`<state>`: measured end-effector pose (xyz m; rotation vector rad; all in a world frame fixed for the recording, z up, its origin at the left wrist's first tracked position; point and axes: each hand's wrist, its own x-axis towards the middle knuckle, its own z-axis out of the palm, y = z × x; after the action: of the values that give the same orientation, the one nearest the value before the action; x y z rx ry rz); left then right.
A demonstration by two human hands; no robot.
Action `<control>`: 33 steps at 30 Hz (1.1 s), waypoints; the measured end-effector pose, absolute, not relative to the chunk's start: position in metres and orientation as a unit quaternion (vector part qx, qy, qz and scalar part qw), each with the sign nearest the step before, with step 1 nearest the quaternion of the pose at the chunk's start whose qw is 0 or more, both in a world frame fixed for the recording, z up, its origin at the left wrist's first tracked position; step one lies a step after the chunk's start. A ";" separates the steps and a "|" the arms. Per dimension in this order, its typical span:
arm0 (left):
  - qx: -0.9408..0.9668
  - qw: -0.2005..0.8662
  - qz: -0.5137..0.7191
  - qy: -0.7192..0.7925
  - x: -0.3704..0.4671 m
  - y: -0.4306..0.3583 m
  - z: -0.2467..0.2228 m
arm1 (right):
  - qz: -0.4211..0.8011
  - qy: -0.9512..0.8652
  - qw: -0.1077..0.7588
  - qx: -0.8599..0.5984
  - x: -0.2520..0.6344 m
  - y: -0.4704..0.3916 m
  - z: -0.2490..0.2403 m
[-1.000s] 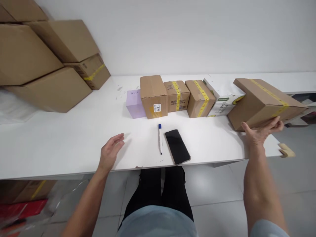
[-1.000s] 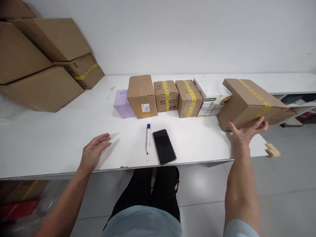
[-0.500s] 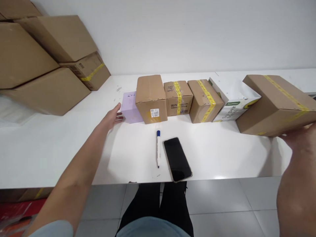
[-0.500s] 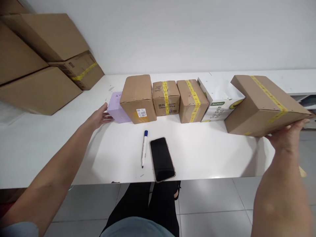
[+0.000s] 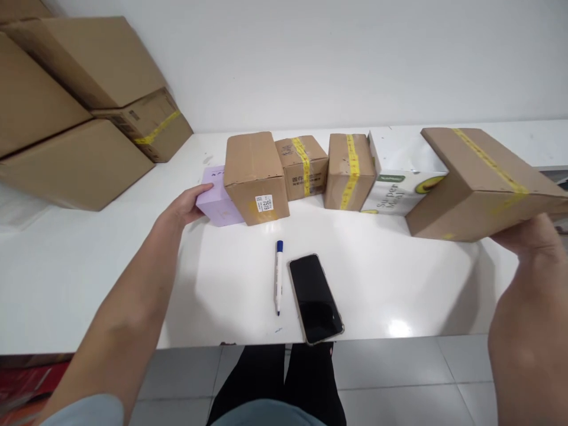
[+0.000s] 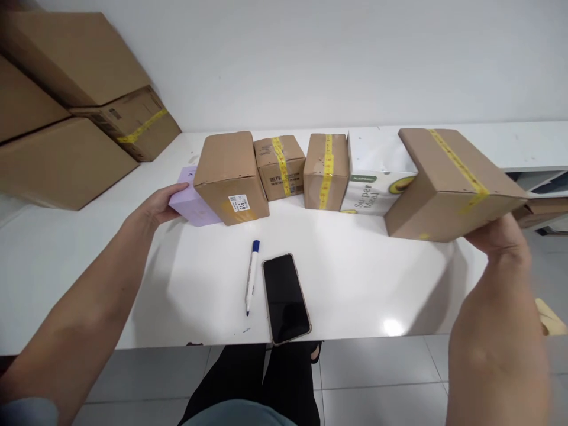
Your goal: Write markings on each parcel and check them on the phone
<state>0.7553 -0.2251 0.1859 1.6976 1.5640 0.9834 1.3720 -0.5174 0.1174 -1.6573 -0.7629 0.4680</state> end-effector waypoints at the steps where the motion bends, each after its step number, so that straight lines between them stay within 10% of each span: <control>1: 0.637 0.340 0.353 0.595 0.753 -0.226 0.187 | 0.226 -0.327 0.571 -0.718 1.367 -0.514 0.118; 7: 0.605 0.366 0.323 0.630 0.739 -0.232 0.201 | 0.318 -0.190 0.592 -0.716 1.349 -0.486 0.117; 14: 0.732 0.113 0.389 0.548 0.783 -0.262 0.244 | -0.286 -0.191 0.669 -0.659 1.311 -0.451 0.173; 24: 0.912 -0.100 0.122 0.378 0.831 -0.268 0.229 | -0.079 -0.645 0.084 -0.756 1.133 -0.226 0.278; 33: 0.907 -0.053 0.133 0.397 0.738 -0.240 0.235 | -0.001 -0.622 0.036 -0.782 1.126 -0.166 0.242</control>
<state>0.7381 -0.2397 0.2349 2.9484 1.2914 0.4335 1.1259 -0.1661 0.2416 -2.4031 -1.9107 -0.0038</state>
